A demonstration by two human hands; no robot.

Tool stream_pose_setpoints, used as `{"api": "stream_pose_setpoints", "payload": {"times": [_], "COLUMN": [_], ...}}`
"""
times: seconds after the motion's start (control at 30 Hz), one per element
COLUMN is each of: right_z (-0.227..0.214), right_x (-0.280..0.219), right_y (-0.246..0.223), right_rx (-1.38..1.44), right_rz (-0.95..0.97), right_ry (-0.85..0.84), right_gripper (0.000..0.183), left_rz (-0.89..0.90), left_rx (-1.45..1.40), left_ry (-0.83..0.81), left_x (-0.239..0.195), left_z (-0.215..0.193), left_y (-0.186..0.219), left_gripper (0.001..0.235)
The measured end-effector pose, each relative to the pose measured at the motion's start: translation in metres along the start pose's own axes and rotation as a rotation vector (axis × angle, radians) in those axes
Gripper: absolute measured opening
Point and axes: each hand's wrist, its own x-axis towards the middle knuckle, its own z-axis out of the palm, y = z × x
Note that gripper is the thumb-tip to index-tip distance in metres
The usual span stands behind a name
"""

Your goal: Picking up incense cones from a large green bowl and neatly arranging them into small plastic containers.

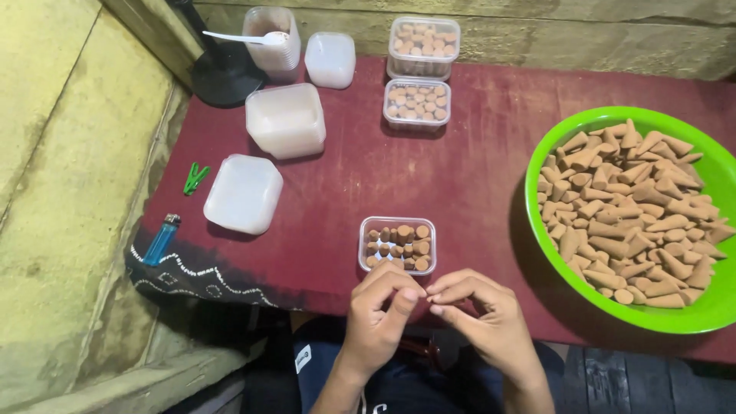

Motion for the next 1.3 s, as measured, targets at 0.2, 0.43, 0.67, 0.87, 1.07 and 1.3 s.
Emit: {"api": "stream_pose_setpoints", "payload": {"times": [0.2, 0.43, 0.67, 0.87, 1.07, 1.3], "right_z": [0.004, 0.011, 0.018, 0.004, 0.004, 0.016], "right_x": [-0.011, -0.009, 0.004, 0.003, 0.004, 0.004], "right_y": [0.031, 0.033, 0.002, 0.026, 0.028, 0.044], "right_rx": [0.318, 0.177, 0.034, 0.023, 0.13, 0.344], "right_rz": [0.166, 0.297, 0.238, 0.063, 0.034, 0.111], "right_ry": [0.145, 0.09, -0.109, 0.012, 0.163, 0.212], "right_gripper": [0.016, 0.046, 0.039, 0.024, 0.018, 0.016], "left_rz": [-0.029, -0.011, -0.062, -0.161, -0.2, -0.264], "left_rx": [0.06, 0.046, 0.156, -0.021, -0.021, -0.019], "left_ry": [0.022, -0.032, 0.093, 0.084, 0.059, -0.068], "left_x": [0.001, 0.004, 0.002, 0.005, 0.008, 0.008], "left_z": [-0.009, 0.005, 0.001, -0.021, -0.024, -0.011], "left_y": [-0.001, -0.003, -0.016, -0.013, -0.013, -0.013], "left_gripper": [0.021, 0.021, 0.031, 0.034, 0.029, 0.017]}}
